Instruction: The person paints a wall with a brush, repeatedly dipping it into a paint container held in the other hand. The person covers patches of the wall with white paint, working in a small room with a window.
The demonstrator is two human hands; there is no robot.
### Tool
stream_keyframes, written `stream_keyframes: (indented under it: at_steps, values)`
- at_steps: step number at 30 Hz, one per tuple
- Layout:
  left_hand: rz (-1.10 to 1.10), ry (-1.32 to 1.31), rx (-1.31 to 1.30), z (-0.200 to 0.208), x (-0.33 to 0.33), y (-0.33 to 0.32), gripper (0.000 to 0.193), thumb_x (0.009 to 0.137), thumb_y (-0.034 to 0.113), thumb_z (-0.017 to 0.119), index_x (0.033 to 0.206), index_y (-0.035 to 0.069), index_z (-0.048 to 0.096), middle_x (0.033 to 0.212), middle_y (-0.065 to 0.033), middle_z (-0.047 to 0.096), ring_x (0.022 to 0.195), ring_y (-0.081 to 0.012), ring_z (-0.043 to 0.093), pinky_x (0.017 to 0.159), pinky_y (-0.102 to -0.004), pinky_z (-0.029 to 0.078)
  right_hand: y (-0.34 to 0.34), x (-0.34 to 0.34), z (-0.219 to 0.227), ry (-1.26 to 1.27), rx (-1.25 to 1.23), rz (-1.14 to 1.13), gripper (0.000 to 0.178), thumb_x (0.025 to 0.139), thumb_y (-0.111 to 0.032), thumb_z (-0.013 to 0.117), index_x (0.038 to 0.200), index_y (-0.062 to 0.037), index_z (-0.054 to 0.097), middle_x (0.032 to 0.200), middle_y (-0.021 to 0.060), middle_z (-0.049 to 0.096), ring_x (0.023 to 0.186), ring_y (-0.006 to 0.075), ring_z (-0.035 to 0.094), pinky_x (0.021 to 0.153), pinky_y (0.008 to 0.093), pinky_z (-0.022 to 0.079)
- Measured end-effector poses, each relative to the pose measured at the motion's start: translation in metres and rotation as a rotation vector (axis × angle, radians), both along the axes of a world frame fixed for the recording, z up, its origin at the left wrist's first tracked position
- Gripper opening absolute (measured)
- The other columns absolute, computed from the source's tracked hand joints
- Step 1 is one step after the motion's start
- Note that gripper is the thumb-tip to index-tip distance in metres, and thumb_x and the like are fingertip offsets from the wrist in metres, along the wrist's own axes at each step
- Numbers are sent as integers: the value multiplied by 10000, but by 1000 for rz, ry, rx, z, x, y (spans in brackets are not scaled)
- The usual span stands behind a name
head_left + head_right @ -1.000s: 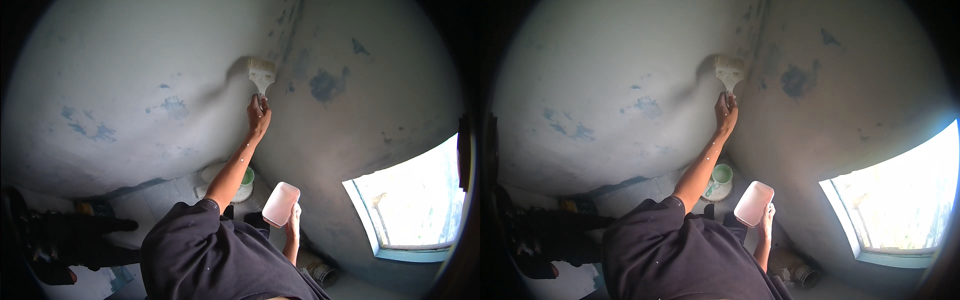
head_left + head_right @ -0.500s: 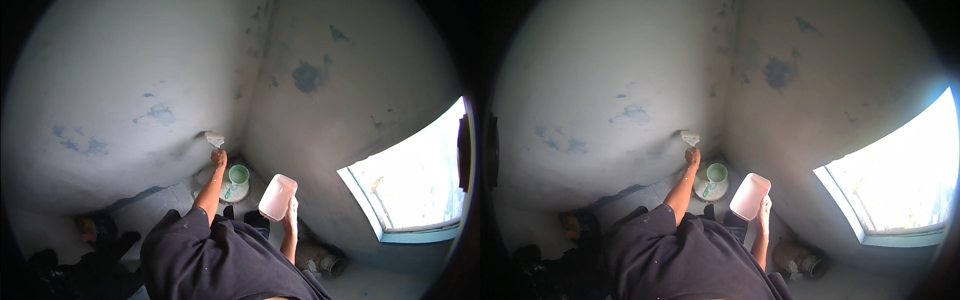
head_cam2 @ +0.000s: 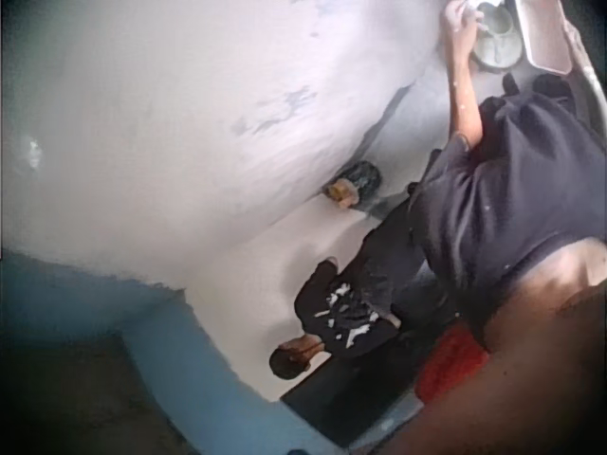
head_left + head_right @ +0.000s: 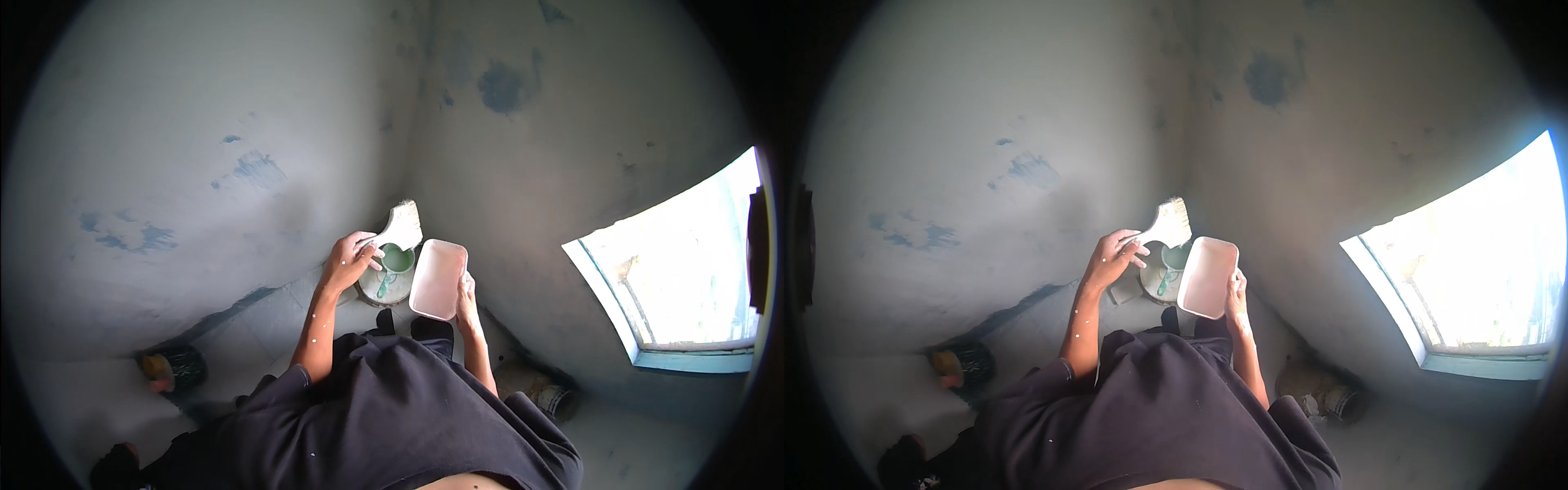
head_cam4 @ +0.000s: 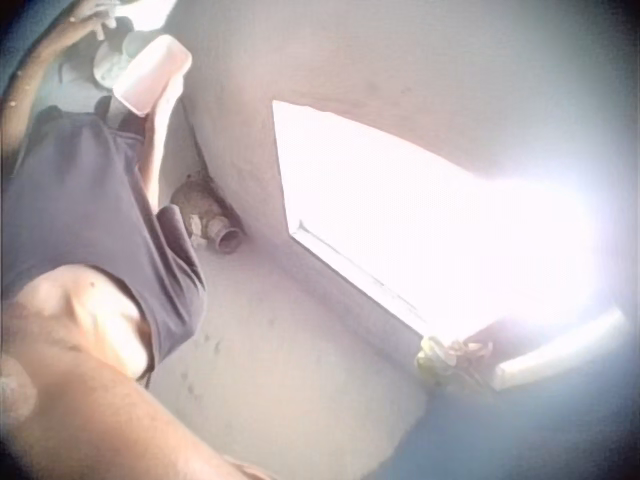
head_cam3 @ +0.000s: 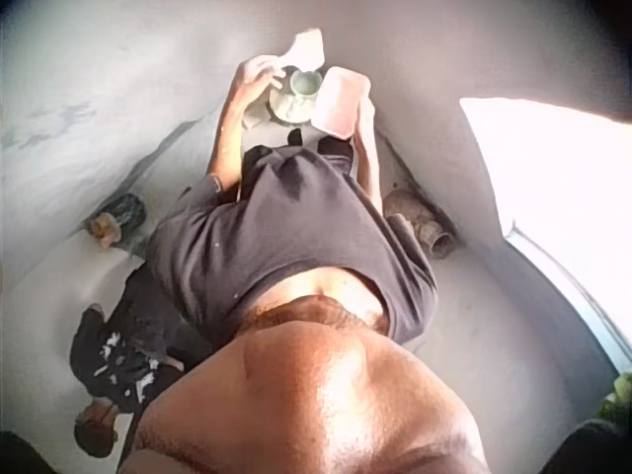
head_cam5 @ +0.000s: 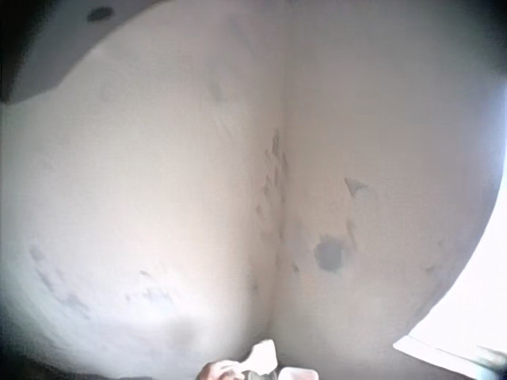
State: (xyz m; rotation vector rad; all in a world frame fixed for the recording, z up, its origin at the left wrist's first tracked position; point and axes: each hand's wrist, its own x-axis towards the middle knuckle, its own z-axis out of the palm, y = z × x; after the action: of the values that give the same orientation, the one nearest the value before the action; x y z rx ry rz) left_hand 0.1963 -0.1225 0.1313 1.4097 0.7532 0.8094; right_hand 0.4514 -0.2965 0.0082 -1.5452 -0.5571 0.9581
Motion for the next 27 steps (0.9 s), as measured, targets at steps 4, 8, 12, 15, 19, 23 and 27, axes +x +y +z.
stream_keyframes:
  at_steps: [4, 8, 12, 15, 19, 23, 27]
  values:
    - [1, 25, 61, 20, 5, -33, 263, 960, 90, 556, 1112, -122, 584, 888, -180, 698, 722, -186, 694, 649, -290, 579, 5, -6, 9, -82, -13, 75, 712, 991, -591, 397, 1488, -100, 262, 1400, 228, 462, 1287, 330, 481, 1038, 420, 415]
    - [58, 67, 63, 14, 9, -48, 245, 958, 92, 561, 1068, -123, 607, 878, -161, 701, 716, -176, 694, 593, -281, 569, 3, -14, 20, -131, -51, 110, 690, 1003, -564, 380, 1484, -80, 279, 1398, 240, 465, 1267, 343, 509, 1030, 423, 429]
    - [139, 165, 157, 14, 18, -62, 226, 953, 112, 586, 1000, -101, 645, 775, -118, 696, 645, -151, 681, 542, -259, 541, 3, -7, -8, -266, -51, 143, 653, 1015, -515, 376, 1469, -50, 316, 1448, 246, 416, 1319, 377, 455, 1079, 441, 386]
    - [202, 225, 219, 14, 21, -67, 210, 935, 144, 616, 899, -57, 665, 671, -91, 678, 578, -148, 667, 524, -284, 511, 5, -10, -7, -324, -53, 167, 650, 1011, -510, 386, 1465, -49, 325, 1472, 239, 396, 1349, 390, 416, 1100, 456, 362]
    - [244, 175, 197, 14, 26, -74, 241, 920, 188, 657, 837, -38, 658, 618, -78, 660, 535, -151, 650, 511, -298, 490, 5, -14, -4, -328, -61, 145, 658, 998, -512, 416, 1461, -51, 345, 1479, 232, 395, 1359, 388, 404, 1113, 458, 346]
    - [218, 239, 282, 16, 18, -73, 257, 929, 197, 673, 876, -54, 668, 679, -78, 667, 571, -102, 636, 519, -243, 511, 5, -13, -3, -364, -24, 137, 663, 986, -511, 446, 1462, -58, 367, 1486, 214, 395, 1373, 370, 390, 1122, 454, 337]
    - [265, 246, 262, 10, 19, -72, 278, 930, 217, 676, 846, -47, 661, 659, -75, 659, 558, -102, 634, 514, -242, 497, 4, -15, 3, -325, -25, 131, 663, 984, -513, 454, 1464, -62, 374, 1493, 199, 393, 1383, 353, 382, 1122, 453, 337]
